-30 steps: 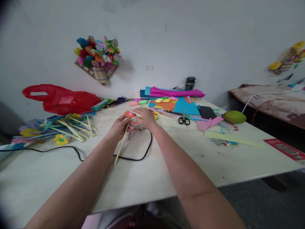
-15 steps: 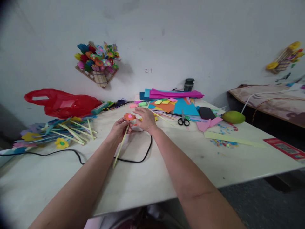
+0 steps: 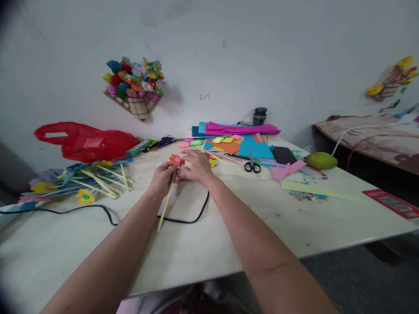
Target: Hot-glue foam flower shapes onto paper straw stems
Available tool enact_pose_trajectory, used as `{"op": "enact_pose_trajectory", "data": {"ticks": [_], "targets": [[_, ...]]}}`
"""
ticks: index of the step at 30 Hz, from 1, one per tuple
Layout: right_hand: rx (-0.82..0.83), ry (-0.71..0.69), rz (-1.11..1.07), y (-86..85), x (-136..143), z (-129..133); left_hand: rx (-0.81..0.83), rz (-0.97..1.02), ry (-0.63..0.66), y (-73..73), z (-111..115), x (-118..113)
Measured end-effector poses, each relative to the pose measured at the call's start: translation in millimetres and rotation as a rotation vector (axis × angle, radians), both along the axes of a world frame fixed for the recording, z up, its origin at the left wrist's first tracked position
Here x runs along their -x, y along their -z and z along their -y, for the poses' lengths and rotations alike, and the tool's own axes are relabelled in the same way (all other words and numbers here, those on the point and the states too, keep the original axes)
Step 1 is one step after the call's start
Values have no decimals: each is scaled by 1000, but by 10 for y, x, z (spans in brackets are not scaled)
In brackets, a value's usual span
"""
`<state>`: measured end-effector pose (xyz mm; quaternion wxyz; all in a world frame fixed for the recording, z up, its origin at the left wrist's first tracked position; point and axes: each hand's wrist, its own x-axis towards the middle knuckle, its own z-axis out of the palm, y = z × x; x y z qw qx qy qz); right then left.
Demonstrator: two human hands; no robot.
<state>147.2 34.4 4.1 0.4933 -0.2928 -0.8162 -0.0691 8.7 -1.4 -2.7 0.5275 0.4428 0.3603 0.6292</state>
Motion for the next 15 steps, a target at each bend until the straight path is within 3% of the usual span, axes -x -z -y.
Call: {"op": "enact_pose_trajectory", "data": {"ticks": [9, 15], "targets": [[-1, 72, -36, 32, 53, 21, -10, -74, -36, -9, 9, -13], [-10, 59, -42, 39, 72, 37, -78, -176, -141, -23, 8, -54]]}}
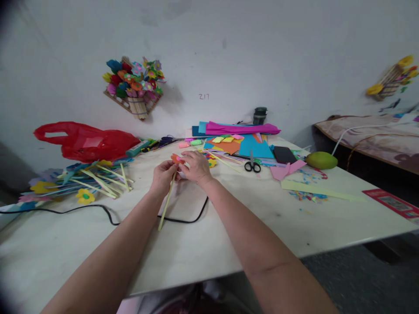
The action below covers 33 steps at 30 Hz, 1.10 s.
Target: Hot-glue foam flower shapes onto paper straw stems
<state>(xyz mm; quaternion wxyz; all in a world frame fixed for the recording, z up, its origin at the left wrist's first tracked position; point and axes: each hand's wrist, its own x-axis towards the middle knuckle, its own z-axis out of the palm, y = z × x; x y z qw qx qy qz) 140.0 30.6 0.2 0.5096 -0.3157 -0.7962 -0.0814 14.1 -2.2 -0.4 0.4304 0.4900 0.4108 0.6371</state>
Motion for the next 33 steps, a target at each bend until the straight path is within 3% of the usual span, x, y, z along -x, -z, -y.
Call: {"op": "enact_pose_trajectory", "data": {"ticks": [10, 19, 33], "targets": [[150, -20, -150, 29, 26, -71, 3, -43, -21, -25, 32, -33], [274, -35, -102, 3, 5, -83, -22, -91, -68, 13, -22, -28], [463, -79, -178, -12, -19, -93, 44, -108, -15, -23, -1, -10]]}}
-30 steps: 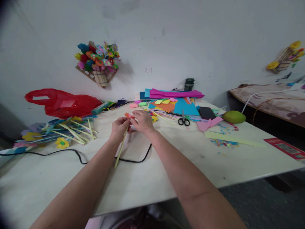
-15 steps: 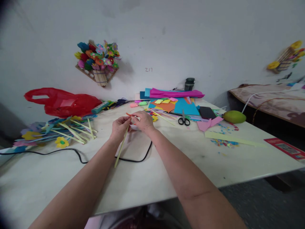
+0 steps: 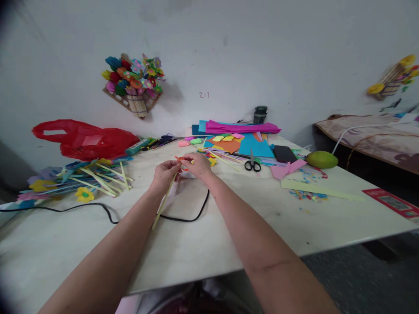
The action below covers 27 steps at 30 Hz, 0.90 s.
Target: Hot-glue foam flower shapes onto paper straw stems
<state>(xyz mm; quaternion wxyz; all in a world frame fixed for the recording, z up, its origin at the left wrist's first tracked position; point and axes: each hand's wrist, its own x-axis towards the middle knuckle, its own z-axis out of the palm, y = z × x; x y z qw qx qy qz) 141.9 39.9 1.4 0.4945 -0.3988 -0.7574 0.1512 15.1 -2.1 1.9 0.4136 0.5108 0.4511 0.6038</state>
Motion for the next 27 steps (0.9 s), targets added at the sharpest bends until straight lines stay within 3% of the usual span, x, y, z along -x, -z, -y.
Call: {"op": "enact_pose_trajectory", "data": {"ticks": [7, 27], "targets": [[15, -4, 37, -12, -6, -5, -10, -22, 14, 30, -27, -6], [221, -93, -188, -40, 18, 58, -23, -102, 7, 79, -93, 40]]}}
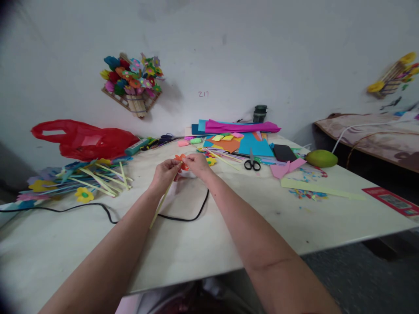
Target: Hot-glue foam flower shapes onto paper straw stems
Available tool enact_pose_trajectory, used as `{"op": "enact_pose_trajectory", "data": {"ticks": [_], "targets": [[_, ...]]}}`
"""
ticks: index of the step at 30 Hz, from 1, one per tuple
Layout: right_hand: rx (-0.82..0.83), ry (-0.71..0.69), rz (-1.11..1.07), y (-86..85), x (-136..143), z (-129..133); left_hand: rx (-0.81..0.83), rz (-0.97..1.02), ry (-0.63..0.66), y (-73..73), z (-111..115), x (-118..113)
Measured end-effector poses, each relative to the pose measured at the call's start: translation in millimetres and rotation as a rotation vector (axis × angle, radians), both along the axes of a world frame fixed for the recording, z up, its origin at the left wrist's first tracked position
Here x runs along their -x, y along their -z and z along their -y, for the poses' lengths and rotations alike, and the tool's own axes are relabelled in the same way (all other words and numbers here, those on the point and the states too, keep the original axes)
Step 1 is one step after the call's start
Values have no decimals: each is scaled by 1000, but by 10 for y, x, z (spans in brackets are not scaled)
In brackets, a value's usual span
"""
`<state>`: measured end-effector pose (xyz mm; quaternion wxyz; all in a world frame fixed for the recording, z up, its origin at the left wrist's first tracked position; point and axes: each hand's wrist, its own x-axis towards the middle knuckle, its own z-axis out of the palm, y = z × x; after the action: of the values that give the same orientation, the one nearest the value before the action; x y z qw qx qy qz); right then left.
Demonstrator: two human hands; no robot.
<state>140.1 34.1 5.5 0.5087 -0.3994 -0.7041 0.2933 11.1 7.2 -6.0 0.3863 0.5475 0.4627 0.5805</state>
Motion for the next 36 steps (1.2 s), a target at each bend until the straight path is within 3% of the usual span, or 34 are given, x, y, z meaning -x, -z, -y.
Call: {"op": "enact_pose_trajectory", "data": {"ticks": [6, 13, 20, 24, 29, 36], "targets": [[45, -41, -18, 10, 14, -6, 0, 24, 49, -2, 4, 33], [-331, 91, -6, -14, -30, -21, -34, 172, 85, -63, 67, 47], [-2, 115, -120, 85, -34, -129, -30, 265, 227, -12, 69, 97], [72, 65, -50, 111, 14, -120, 12, 289, 216, -33, 90, 104], [208, -92, -85, 23, 59, 38, -14, 408, 145, -87, 92, 101], [478, -446, -167, -46, 160, 221, -23, 512, 76, -107, 72, 120]]}}
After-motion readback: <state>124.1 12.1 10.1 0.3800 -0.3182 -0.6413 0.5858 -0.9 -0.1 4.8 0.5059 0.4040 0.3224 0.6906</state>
